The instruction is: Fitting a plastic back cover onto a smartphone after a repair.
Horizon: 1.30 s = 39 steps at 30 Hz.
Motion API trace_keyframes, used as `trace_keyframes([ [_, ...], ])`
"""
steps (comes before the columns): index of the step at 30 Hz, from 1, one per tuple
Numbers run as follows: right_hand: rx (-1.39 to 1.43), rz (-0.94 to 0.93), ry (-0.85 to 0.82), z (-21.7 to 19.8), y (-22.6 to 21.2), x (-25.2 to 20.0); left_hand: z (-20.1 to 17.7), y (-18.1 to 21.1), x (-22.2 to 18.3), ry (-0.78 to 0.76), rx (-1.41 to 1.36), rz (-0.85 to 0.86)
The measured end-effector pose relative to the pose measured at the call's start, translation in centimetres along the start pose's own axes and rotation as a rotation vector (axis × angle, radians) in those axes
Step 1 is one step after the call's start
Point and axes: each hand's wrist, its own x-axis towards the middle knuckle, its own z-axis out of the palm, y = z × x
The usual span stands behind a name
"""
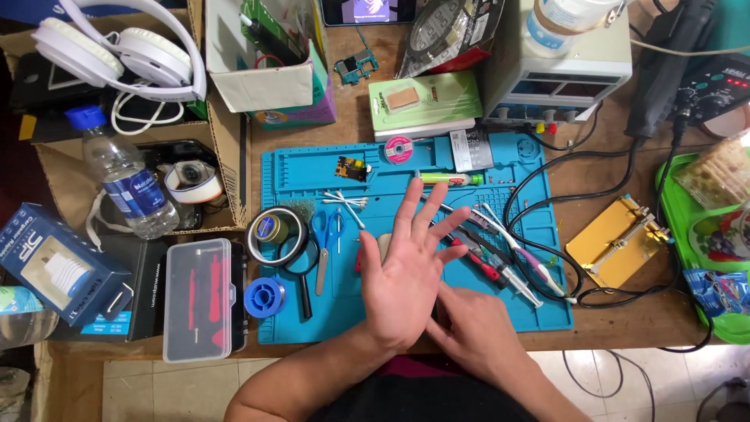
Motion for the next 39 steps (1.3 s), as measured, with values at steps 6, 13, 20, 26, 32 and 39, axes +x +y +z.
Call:
trace_keyframes([
  [6,-0.028,-0.236,0.058,-0.6,0.0,0.1,-0.4,-0.6,0.3,0.030,0.066,-0.002],
  [13,-0.020,-0.288,0.180,0.6,0.5,0.2,-0.5,-0.5,0.1,0.011,0.073,-0.006],
  [20,0.093,-0.245,0.269,1.8,2.2,0.0,-2.0,-1.3,-1.3,-0.203,-0.354,-0.422],
  [26,0.369,-0.141,0.306,1.1,2.4,0.1,-2.6,-1.5,-1.6,-0.326,-0.253,-0.482],
  [32,0.651,-0.011,0.354,0.4,2.2,0.2,-4.3,-0.6,-2.2,-0.273,-0.301,-0.383],
  [39,1.434,-0.164,0.388,-2.7,1.6,1.4,-5.1,6.4,-0.5,0.135,-0.196,0.153],
])
